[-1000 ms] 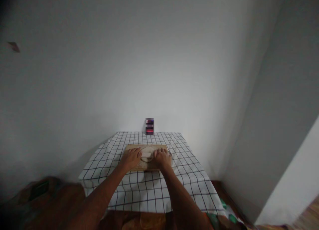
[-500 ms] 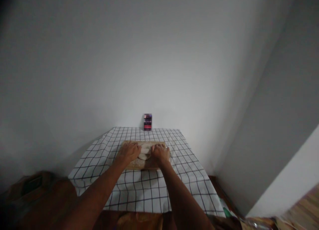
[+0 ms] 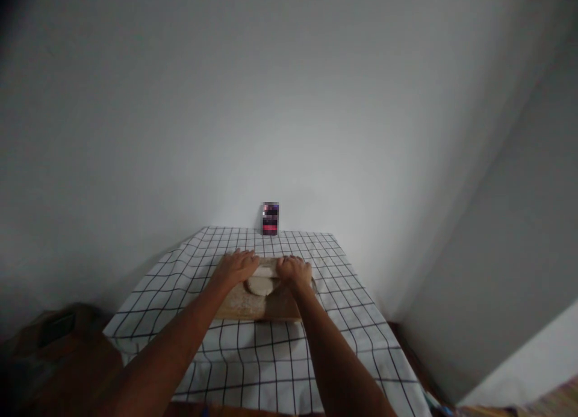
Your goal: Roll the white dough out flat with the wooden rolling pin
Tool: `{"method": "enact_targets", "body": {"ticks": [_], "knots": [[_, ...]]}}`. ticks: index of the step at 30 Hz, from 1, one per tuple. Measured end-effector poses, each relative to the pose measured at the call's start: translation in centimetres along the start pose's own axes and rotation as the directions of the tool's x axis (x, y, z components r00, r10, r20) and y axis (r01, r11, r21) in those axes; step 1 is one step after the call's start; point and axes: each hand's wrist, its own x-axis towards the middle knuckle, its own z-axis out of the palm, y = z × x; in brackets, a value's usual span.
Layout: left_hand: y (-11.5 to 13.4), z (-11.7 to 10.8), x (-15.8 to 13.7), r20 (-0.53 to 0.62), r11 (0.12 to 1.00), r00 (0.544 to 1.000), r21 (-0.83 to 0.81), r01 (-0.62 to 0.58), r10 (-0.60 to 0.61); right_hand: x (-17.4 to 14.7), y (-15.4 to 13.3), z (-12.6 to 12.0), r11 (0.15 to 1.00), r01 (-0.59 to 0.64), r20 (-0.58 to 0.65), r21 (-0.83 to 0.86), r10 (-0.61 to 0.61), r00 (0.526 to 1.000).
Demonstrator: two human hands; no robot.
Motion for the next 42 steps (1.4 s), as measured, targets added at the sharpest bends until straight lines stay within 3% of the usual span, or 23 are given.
{"method": "enact_targets", "body": {"ticks": [9, 14, 24, 30, 42], "knots": [[0.2, -0.2, 1.6, 0.094, 0.997, 0.993, -0.013, 0.073, -0.071, 2.2, 0.4, 0.8, 1.000, 0.000, 0.001, 0.032, 0.000, 1.000], [0.4, -0.4, 1.1, 0.030, 0.997, 0.997, -0.017, 0.070, -0.070, 1.9, 0.4, 0.8, 1.000, 0.022, -0.003, 0.006, -0.022, 1.000], [0.0, 0.2, -2.5, -0.112, 0.994, 0.987, 0.029, -0.108, 0.111, -1.9, 0.0, 0.1, 0.999, 0.022, -0.078, 0.027, -0.020, 0.997], [0.4, 0.6, -4.3, -0.205, 0.993, 0.972, 0.063, -0.103, 0.114, -3.9, 0.2, 0.5, 0.996, -0.004, -0.107, 0.090, 0.013, 0.994], [0.4, 1.6, -7.4, -0.241, 0.995, 0.966, -0.008, -0.097, 0.092, -7.0, 0.0, 1.1, 0.995, 0.019, -0.153, 0.101, -0.004, 0.988]]}}
